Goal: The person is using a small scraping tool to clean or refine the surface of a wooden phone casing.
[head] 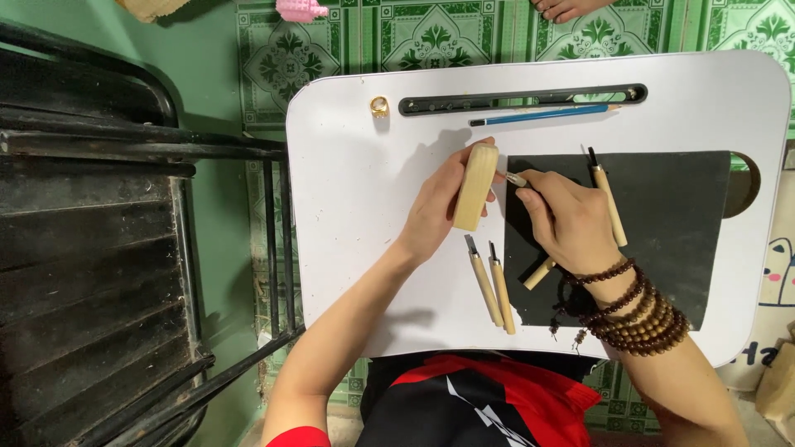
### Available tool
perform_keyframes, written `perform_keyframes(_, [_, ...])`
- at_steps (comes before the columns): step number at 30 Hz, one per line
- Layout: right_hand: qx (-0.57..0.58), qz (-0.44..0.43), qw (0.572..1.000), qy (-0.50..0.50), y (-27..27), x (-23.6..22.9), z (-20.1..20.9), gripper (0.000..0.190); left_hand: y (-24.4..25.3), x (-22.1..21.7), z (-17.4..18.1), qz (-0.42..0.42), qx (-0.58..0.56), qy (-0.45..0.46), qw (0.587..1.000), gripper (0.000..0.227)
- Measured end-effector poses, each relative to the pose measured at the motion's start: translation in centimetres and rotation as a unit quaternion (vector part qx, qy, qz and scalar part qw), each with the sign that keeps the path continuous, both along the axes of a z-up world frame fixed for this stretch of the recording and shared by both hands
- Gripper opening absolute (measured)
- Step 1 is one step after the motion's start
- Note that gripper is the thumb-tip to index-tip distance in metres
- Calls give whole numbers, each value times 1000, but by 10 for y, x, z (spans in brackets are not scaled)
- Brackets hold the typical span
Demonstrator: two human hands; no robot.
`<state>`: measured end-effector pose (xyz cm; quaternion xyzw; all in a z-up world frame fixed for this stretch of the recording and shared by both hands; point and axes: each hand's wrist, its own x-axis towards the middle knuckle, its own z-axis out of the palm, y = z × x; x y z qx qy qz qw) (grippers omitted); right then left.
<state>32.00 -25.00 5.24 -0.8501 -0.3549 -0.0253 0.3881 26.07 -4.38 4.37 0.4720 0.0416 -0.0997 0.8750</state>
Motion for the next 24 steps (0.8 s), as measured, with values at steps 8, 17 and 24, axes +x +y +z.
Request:
perform_keyframes(8, [-2, 7, 1000, -16, 0, 0, -1, 20, 0, 1, 4, 1, 24, 0, 1000, 61])
perform_keyframes(17, [-1, 13, 1000, -19, 0, 0, -3, 21, 1, 0, 14, 3, 43, -2, 999, 61])
perform_keyframes(24, [1, 8, 999, -37, 2, -3, 1, 19, -4, -1, 22, 4, 133, -38, 990, 61])
